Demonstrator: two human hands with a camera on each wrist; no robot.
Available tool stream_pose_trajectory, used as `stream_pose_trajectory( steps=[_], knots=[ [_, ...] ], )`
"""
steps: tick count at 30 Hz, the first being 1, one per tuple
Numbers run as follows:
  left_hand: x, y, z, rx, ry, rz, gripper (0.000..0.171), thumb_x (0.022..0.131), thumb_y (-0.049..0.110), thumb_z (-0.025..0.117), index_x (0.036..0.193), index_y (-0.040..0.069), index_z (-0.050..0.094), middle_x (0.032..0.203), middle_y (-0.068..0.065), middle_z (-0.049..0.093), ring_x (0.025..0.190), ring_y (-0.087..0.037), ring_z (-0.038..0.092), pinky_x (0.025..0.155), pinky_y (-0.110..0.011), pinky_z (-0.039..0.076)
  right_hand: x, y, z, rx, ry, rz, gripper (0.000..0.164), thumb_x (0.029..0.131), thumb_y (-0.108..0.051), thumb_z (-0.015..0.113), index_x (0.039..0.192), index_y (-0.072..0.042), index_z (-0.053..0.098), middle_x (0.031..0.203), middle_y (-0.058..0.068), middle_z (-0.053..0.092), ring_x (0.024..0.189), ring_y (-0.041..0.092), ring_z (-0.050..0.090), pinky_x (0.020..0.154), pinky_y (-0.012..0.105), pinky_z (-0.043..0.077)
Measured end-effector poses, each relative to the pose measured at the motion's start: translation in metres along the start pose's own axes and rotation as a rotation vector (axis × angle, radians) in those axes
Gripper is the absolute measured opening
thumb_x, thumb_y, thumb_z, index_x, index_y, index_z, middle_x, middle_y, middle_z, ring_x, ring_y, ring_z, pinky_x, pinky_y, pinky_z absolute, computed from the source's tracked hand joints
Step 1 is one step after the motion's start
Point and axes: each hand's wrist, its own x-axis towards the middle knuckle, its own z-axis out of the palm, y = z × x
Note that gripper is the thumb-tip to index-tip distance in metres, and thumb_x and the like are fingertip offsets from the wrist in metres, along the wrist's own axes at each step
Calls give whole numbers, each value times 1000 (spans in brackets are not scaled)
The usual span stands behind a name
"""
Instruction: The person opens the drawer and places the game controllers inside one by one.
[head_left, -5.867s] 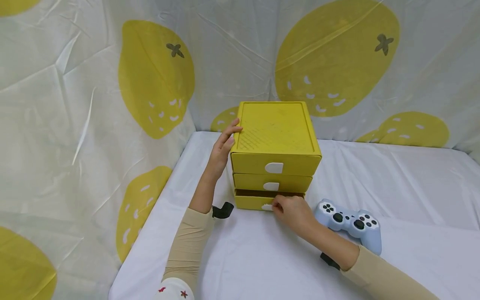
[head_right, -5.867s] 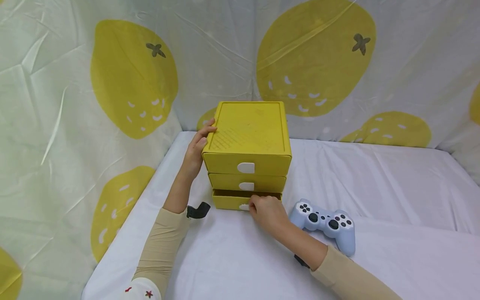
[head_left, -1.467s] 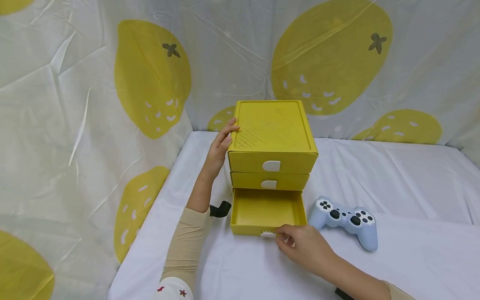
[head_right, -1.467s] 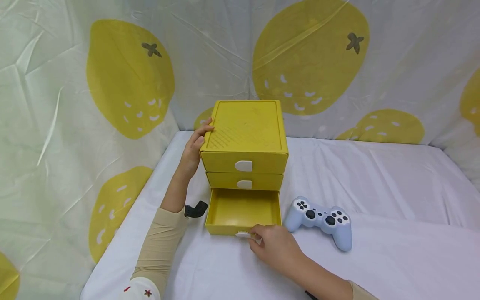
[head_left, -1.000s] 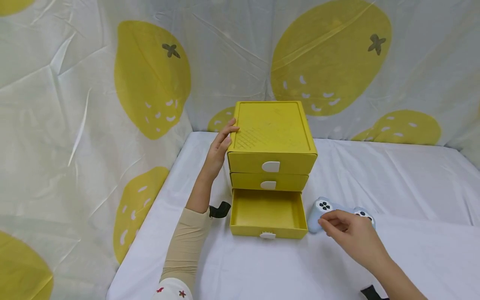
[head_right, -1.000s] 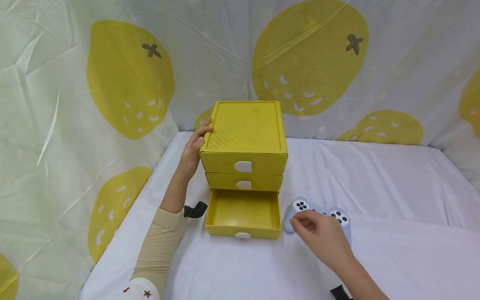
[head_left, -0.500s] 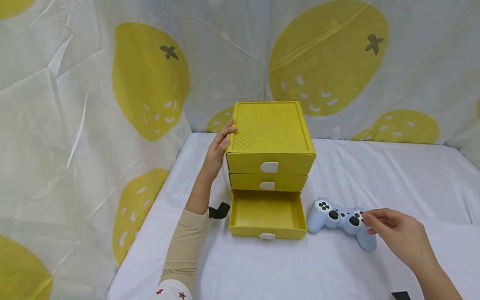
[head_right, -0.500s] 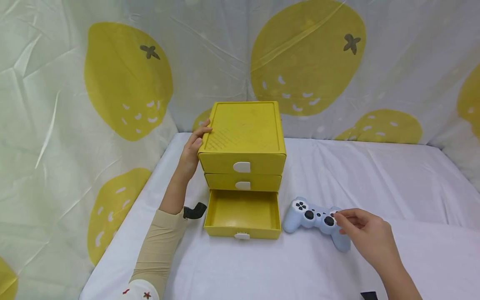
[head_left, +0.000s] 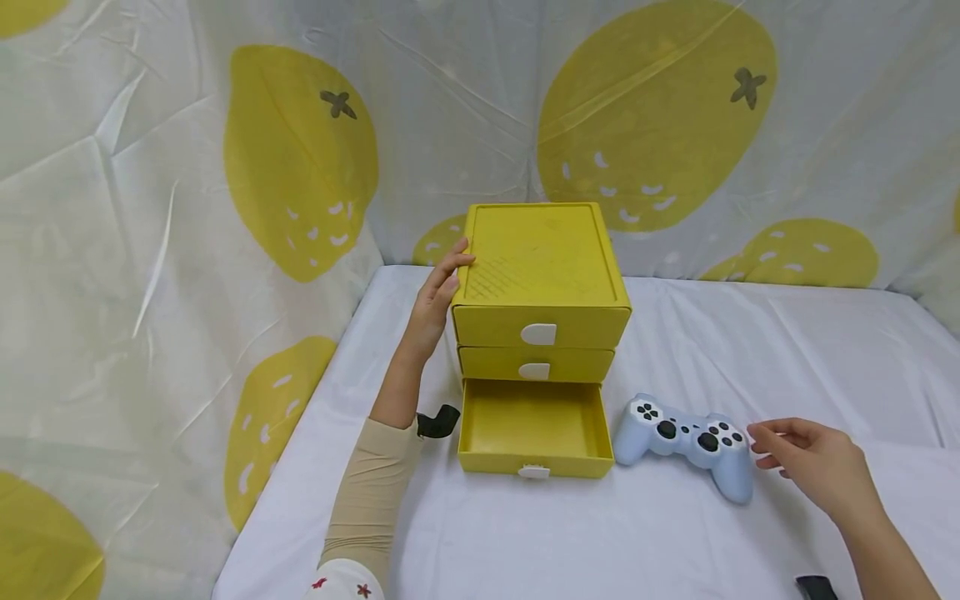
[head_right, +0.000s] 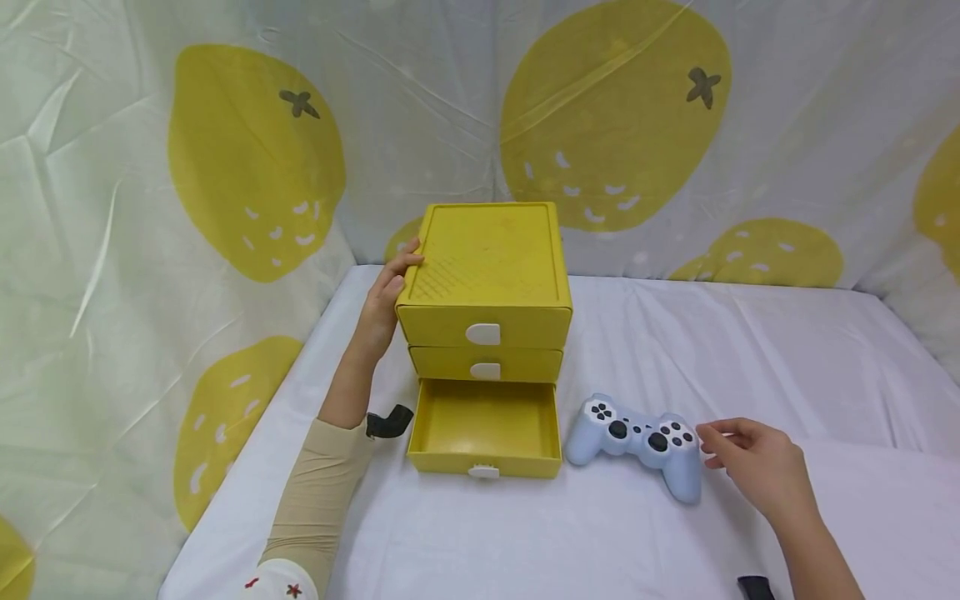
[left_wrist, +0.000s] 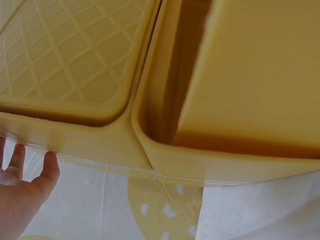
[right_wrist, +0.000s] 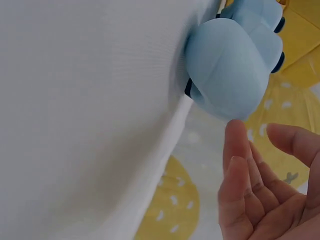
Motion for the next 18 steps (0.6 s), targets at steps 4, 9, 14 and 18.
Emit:
stream_pose_trajectory(
  steps=[4, 9, 14, 18],
  knots=[
    [0, 1, 0, -9, -3, 9, 49, 101, 28, 40, 133, -9, 45, 158, -9, 26, 146, -16, 19, 116, -43, 14, 5, 6, -1, -8, -32, 32, 60, 98, -43, 53, 121, 12, 57, 89, 13, 72, 66, 9, 64, 56, 25, 51],
    [0, 4, 1, -6, -7, -1, 42, 100, 13, 34, 133, -11, 43, 159, -14, 23, 147, -19, 17, 116, -44, 13, 12, 10, 0, -6, -116, 65, 69, 97, -49, 51, 124, 15, 53, 90, 12, 71, 71, 14, 66, 58, 27, 52],
    [0, 5, 0, 4, -8, -21, 40, 99, 5, 31, 133, -14, 40, 159, -18, 20, 147, -22, 15, 116, -46, 12, 18, 10, 3, 5, -220, 105, 77, 97, -53, 49, 127, 19, 46, 93, 16, 70, 76, 20, 67, 61, 30, 53],
    [-1, 4, 0, 1, 3, -18, 39, 100, 8, 32, 132, -12, 43, 159, -14, 24, 146, -18, 17, 116, -43, 13, 22, 10, 8, 4, -254, 118, 81, 96, -55, 48, 129, 19, 43, 98, 22, 67, 77, 21, 66, 63, 31, 54]
  ],
)
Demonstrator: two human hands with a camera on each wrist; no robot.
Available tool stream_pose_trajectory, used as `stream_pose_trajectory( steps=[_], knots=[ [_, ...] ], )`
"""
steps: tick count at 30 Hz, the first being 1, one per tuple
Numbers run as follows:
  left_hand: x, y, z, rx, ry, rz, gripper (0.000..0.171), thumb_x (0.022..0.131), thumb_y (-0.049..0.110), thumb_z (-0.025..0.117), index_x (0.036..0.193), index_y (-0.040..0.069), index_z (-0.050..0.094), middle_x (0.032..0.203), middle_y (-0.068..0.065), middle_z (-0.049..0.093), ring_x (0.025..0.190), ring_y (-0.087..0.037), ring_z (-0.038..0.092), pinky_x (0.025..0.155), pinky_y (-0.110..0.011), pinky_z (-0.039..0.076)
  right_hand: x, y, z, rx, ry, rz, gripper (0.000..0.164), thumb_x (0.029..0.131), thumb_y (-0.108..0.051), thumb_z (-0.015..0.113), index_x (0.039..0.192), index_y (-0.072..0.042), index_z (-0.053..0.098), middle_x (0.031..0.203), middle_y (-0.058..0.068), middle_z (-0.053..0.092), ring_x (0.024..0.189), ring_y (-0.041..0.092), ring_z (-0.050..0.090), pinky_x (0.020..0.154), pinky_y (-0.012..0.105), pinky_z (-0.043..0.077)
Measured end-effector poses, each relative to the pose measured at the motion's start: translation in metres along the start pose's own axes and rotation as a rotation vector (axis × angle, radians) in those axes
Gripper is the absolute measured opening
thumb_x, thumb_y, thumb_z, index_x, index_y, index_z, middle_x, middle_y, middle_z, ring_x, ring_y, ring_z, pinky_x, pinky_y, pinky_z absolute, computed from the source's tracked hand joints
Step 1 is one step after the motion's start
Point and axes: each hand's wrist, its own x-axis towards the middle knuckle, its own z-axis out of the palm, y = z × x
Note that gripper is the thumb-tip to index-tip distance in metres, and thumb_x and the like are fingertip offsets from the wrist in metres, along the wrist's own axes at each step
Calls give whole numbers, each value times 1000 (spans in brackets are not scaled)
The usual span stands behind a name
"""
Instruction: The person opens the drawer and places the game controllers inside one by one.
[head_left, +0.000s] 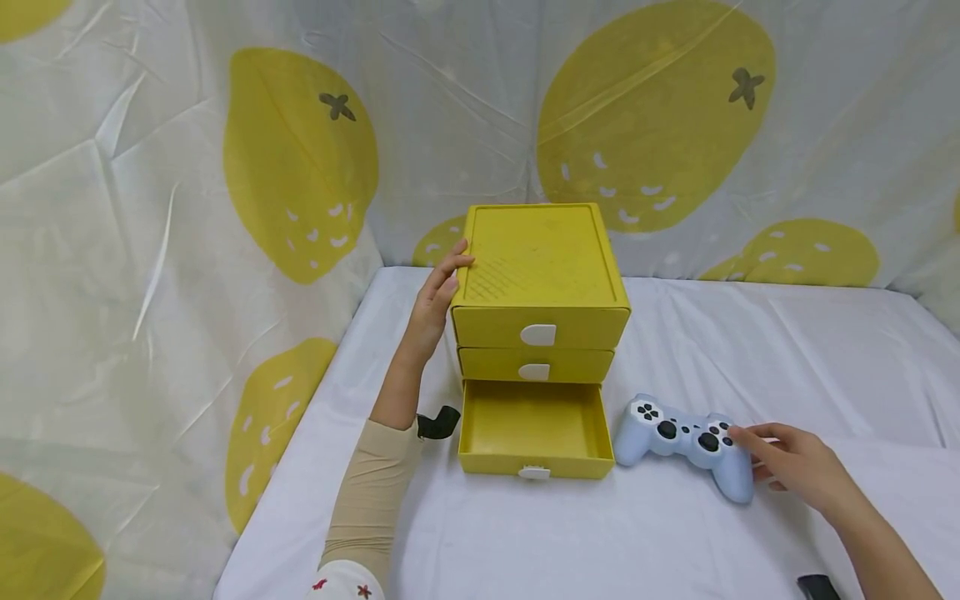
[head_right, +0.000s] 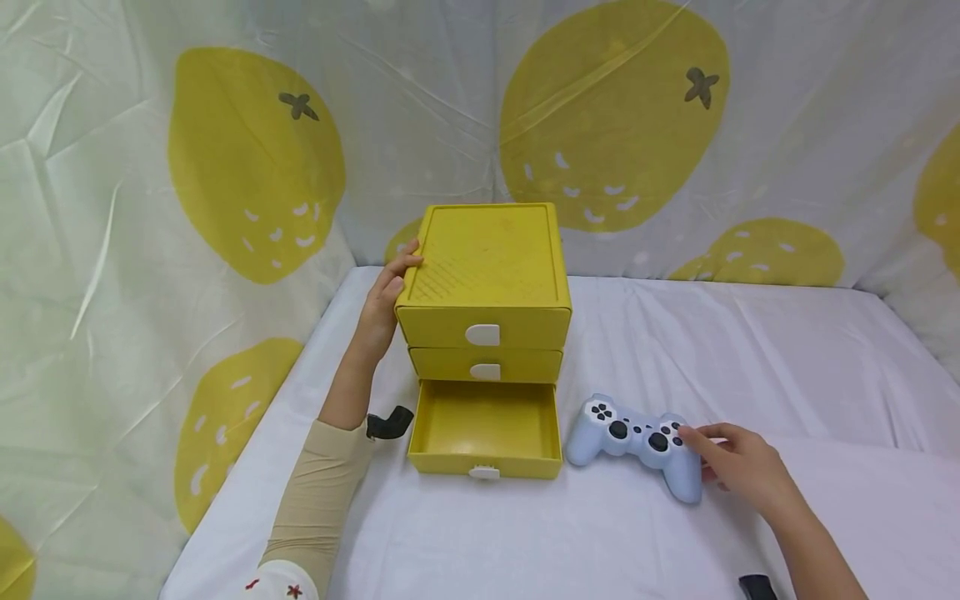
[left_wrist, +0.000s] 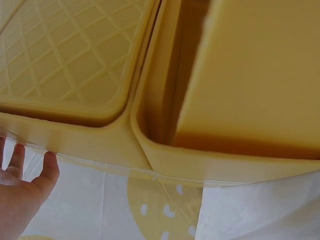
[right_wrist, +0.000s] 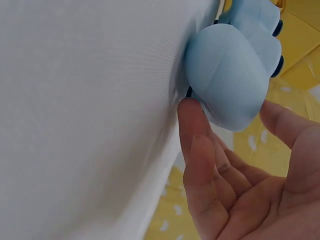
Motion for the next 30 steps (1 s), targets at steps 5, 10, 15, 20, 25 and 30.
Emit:
stream_pose_trajectory(
  steps=[5, 10, 15, 20, 25, 30],
  knots=[
    [-1, 0, -1, -10, -3, 18, 43, 100, 18, 36, 132, -10, 44, 158, -13, 25, 146, -19, 17, 116, -45, 12, 4, 0, 5, 8, -16, 0, 80, 97, -54, 47, 131, 18, 41, 98, 23, 64, 77, 20, 63, 64, 32, 54],
    [-1, -2, -2, -5, -4, 23, 46, 100, 23, 38, 132, -9, 45, 158, -10, 26, 146, -18, 18, 116, -46, 12, 6, -2, 7, 24, -43, -18, 77, 98, -52, 47, 134, 16, 39, 111, 33, 59, 80, 20, 62, 65, 32, 54],
    [-1, -3, -2, -9, 2, 28, 47, 100, 24, 39, 132, -10, 45, 158, -11, 26, 146, -18, 18, 116, -45, 12, 7, -4, 10, -11, -62, -47, 81, 99, -53, 44, 138, 17, 32, 130, 43, 44, 92, 30, 60, 65, 33, 53],
    [-1, -1, -2, -6, 3, 22, 43, 100, 19, 36, 132, -11, 44, 158, -13, 25, 146, -19, 17, 116, -45, 12, 10, -6, 11, -48, -91, -44, 84, 99, -54, 42, 143, 15, 25, 132, 46, 38, 91, 32, 57, 64, 33, 50],
    [0, 1, -2, 17, -4, -7, 41, 100, 9, 32, 133, -13, 42, 159, -17, 22, 147, -22, 15, 116, -47, 13, 10, -6, 12, -40, -99, -55, 82, 99, -53, 43, 145, 13, 24, 128, 44, 42, 80, 23, 54, 61, 33, 47],
    [0, 3, -1, 25, -5, -14, 40, 99, 7, 31, 132, -15, 40, 158, -20, 20, 147, -24, 15, 116, -47, 13, 10, -6, 10, 9, -72, -68, 81, 99, -52, 44, 145, 11, 25, 134, 44, 38, 99, 36, 54, 65, 31, 49]
  ],
)
